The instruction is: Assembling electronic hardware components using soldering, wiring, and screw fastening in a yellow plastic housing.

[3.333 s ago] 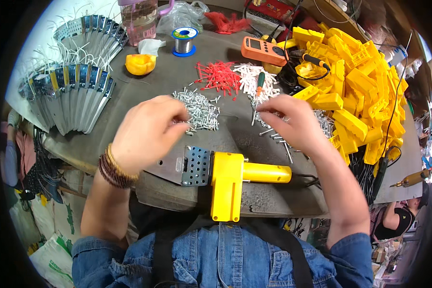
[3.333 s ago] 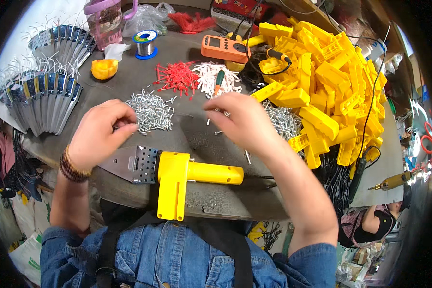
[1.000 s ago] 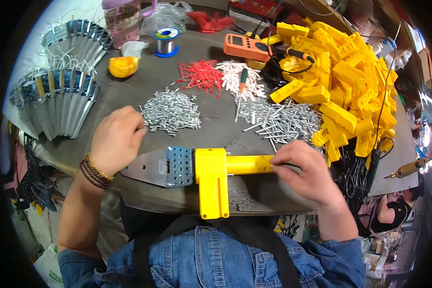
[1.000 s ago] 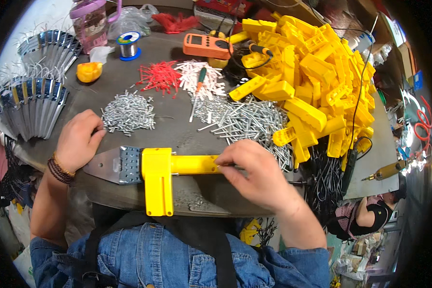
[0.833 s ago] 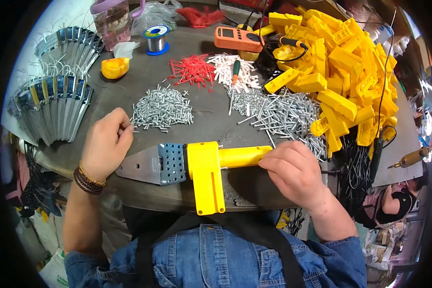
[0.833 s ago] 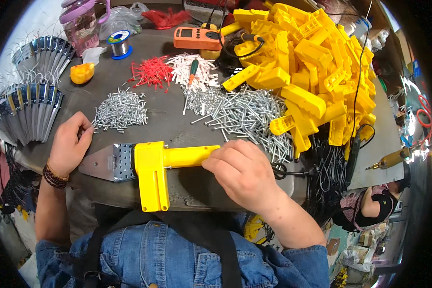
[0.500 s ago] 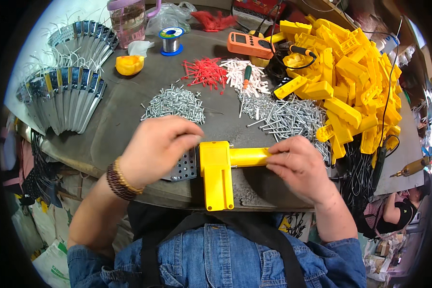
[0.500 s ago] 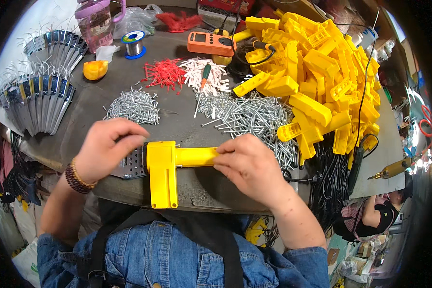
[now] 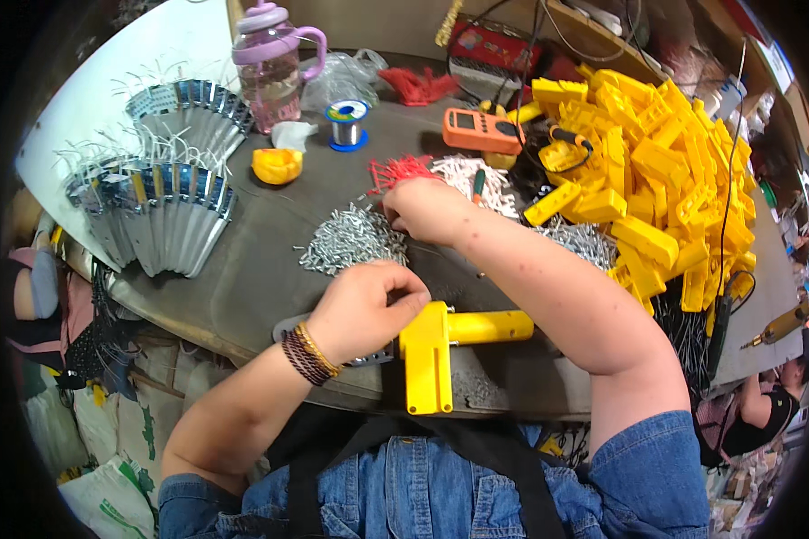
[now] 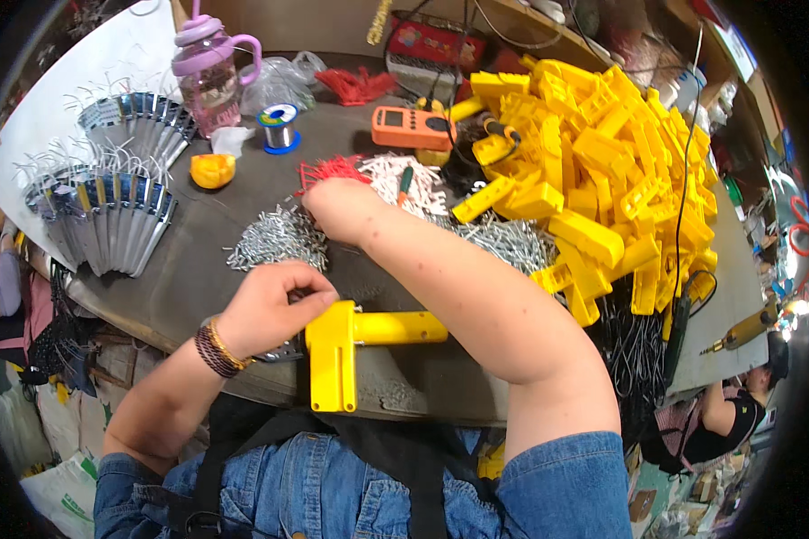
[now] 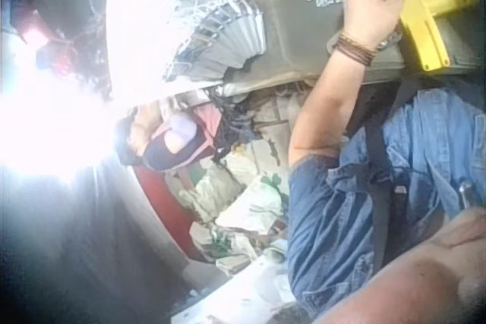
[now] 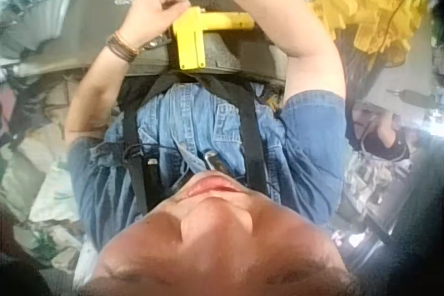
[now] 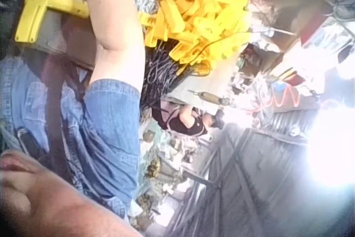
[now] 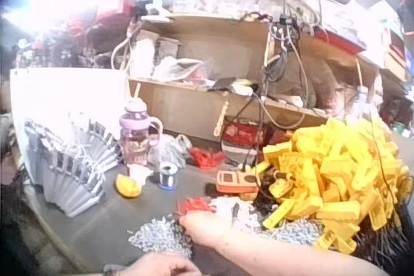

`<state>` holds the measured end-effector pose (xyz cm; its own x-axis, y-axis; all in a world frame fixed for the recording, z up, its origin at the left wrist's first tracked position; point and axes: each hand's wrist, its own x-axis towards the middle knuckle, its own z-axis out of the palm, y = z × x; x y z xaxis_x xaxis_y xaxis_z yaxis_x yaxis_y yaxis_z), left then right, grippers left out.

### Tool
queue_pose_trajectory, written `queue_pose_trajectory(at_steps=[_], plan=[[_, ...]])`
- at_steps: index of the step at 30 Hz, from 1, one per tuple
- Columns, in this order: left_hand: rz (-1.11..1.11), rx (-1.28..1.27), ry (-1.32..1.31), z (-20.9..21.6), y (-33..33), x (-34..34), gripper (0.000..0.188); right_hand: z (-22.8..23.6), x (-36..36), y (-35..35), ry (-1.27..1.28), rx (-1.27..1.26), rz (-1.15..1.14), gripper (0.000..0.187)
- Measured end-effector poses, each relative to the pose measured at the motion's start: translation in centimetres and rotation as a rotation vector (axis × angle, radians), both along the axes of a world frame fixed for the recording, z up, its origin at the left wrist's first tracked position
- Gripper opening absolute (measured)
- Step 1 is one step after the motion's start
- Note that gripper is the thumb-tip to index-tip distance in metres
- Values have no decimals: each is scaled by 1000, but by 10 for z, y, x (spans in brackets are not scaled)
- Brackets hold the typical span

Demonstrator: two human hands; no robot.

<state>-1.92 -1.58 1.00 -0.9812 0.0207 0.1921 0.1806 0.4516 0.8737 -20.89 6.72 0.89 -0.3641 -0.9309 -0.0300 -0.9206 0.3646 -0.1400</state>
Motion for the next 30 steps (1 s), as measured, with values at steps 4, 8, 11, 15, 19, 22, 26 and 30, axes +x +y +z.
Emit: queue_pose_trajectory(at_steps=[4,8,11,15,19,22,26,30], plan=[[10,-417,189,0,0,0,11,4,-3,20,-22,-149,69,14],[-73,-661,401,15,14,-1,26,44,22,71,-264,-324,49,19],[-289,-649,169,24,41,-14,39,69,52,129,-469,-165,-208,16],[-382,-723,-56,25,54,-27,34,47,72,185,-509,-184,-238,13],[-388,-791,-65,20,56,-25,33,37,82,186,-464,-228,-298,15],[-391,-792,-100,22,56,-25,34,36,84,183,-439,-253,-324,15],[-343,-758,-88,21,58,-20,35,35,84,189,-481,-301,-265,14],[-342,-748,-52,19,61,-20,36,30,85,187,-509,-312,-308,16]])
